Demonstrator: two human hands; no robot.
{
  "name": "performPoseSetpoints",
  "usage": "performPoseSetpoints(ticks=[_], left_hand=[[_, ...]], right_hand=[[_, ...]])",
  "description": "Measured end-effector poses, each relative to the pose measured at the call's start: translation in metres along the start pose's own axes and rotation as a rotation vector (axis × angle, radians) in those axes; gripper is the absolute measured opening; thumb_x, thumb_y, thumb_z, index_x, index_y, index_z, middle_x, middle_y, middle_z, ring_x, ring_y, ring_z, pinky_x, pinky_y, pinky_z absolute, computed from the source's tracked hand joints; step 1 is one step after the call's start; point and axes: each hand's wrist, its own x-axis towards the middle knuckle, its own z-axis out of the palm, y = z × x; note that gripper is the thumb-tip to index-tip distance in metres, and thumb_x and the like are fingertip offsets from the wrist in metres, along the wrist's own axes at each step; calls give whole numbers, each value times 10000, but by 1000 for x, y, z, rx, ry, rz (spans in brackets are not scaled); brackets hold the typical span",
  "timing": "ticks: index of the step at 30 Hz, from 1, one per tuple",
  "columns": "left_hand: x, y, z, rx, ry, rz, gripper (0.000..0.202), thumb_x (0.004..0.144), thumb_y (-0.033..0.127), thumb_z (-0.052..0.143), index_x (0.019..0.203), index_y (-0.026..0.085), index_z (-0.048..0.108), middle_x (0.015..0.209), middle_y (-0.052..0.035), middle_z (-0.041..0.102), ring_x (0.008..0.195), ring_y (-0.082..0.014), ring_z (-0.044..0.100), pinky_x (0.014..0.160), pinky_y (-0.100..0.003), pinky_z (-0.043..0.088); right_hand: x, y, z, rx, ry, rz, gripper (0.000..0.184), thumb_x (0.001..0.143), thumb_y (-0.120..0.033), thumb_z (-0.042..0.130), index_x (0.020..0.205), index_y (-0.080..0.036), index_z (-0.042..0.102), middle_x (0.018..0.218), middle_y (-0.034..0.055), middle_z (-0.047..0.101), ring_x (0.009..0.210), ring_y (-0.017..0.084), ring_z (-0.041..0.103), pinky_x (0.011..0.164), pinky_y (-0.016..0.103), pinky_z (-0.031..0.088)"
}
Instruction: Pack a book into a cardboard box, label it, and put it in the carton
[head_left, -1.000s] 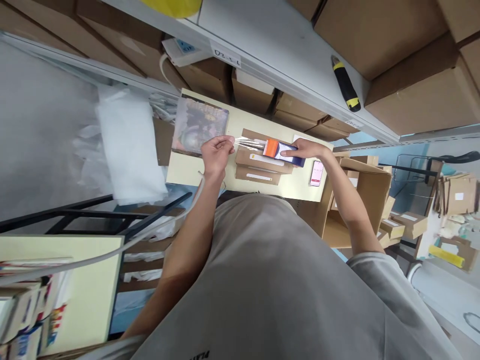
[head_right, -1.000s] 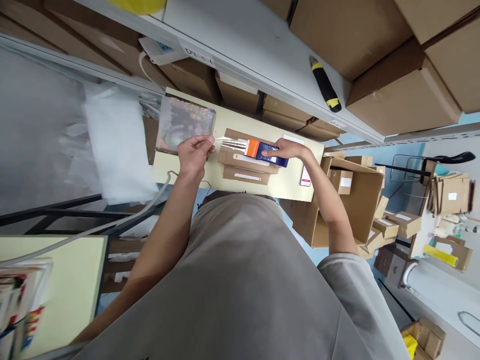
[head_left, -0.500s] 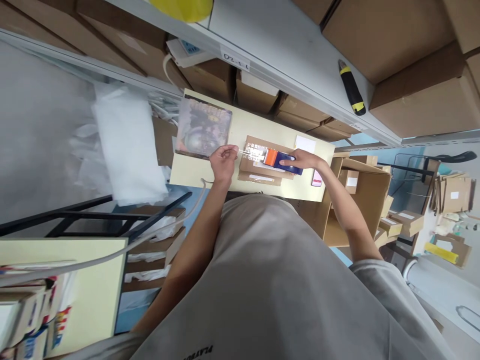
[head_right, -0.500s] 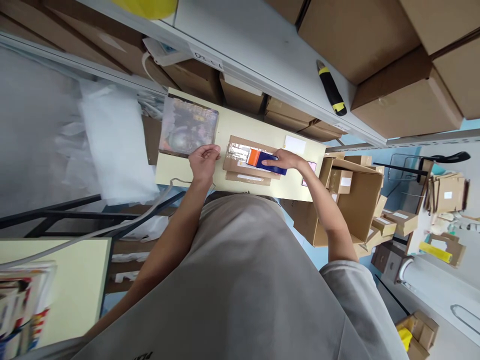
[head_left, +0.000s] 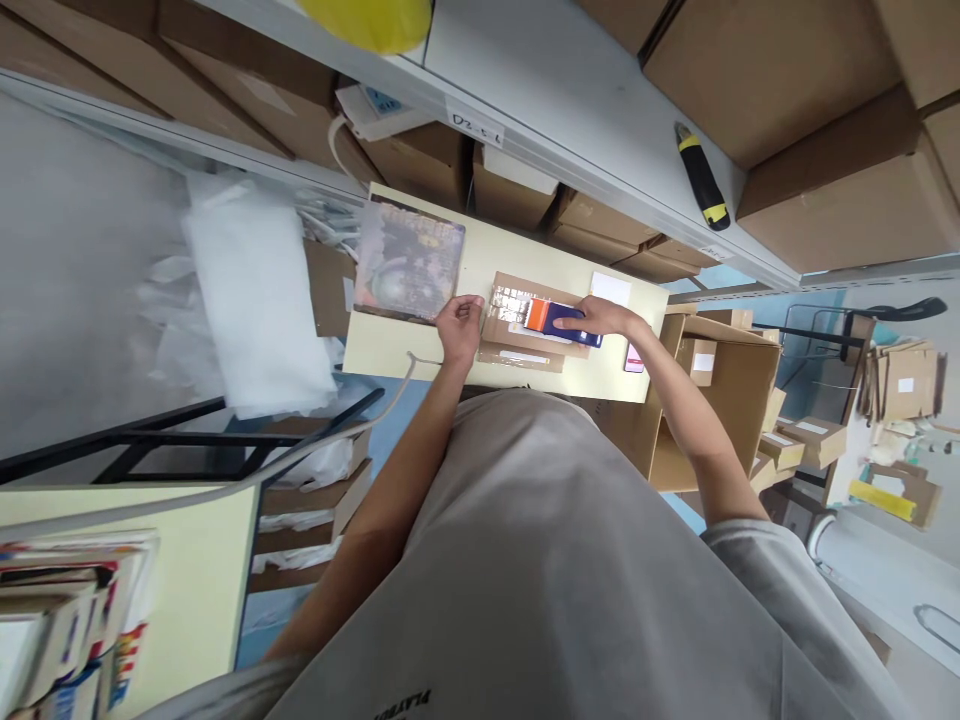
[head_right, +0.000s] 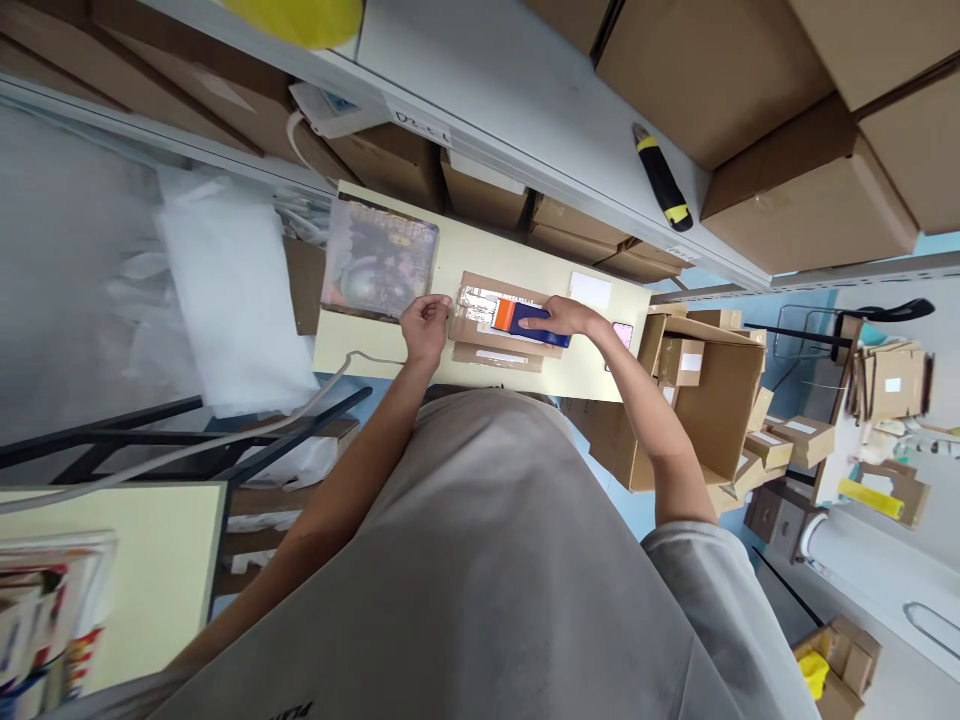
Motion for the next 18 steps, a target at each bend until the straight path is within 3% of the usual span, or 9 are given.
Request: performPoseSetpoints(ticks=[4,8,12,18], left_hand=[[-1,-1,3,-16,-47,-41,157,909,309,826,922,219,698,876,-9,707,905,-170,701,935,-288,571],[-4,3,-2,1,17,-45,279,858,302,919,1019,217,707,913,-8,705,886,-165,689,885,-286,552],[-11,13,-2,111,-14,106,158,929,328,861,961,208,763,963,-39,766,860,-180,678,889,-304,539],[-16,21,6,249,13,150,63,914,237,848,914,193,802,981,-53,793,758,-180,599,836,-328,506]], right_hand=[[1,3,1,10,-11,-5,780,895,-946,729,796,-173,719,691,27,671,672,163,567,687,303,404],[2,5,1,12,-19,-33,786,898,-947,724,829,-164,749,703,31,681,689,169,576,702,299,423],[3,7,0,8,-20,-33,750,922,-905,750,818,-162,749,711,44,698,686,175,589,690,302,435],[8,7,4,-10,-14,-40,655,976,-803,787,866,-157,795,772,74,771,724,199,655,704,314,454]])
